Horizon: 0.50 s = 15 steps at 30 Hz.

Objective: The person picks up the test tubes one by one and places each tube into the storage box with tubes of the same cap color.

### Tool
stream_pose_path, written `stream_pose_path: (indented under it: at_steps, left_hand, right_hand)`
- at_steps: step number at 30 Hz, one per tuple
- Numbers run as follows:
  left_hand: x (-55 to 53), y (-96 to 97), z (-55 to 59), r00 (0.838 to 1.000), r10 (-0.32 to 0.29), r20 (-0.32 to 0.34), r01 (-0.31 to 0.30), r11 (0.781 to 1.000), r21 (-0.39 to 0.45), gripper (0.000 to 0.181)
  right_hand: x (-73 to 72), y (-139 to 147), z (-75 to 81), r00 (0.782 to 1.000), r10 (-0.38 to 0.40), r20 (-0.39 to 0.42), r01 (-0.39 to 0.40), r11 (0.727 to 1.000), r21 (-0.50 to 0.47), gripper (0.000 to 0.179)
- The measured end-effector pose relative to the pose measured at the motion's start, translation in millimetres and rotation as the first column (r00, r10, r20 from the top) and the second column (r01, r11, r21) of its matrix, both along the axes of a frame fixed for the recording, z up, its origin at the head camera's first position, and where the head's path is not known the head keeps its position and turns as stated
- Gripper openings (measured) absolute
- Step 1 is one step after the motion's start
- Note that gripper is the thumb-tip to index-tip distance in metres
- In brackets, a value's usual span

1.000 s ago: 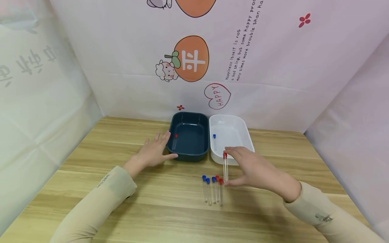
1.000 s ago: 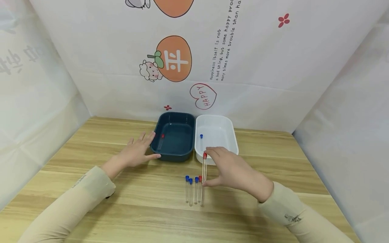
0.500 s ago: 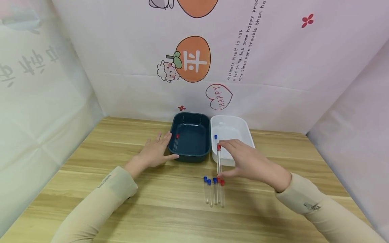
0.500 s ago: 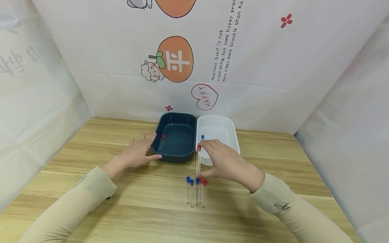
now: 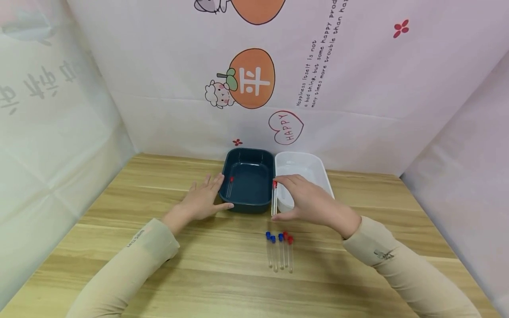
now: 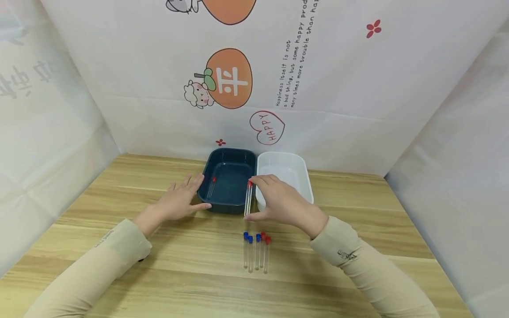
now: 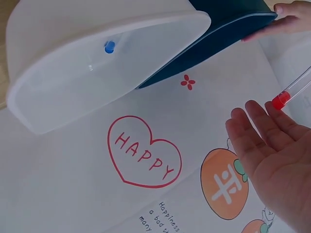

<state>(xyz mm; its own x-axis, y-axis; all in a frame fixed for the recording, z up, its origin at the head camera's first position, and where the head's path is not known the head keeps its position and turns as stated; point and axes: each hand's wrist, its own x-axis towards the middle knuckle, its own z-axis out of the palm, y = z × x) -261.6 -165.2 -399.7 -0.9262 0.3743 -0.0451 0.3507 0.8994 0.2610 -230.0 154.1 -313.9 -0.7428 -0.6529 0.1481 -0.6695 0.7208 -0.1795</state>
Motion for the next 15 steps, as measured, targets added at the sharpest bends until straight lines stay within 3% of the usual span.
stream_pose_path:
  at_steps: [15]
  left_hand:
    - [0.8, 0.5, 0.3, 1.0, 0.006, 0.006, -0.006, 1.0, 0.012, 0.105]
  right_hand:
    - [-27.6, -32.7, -6.1, 0.999, -0.028, 0.028, 0.027, 0.999, 0.019, 0.097]
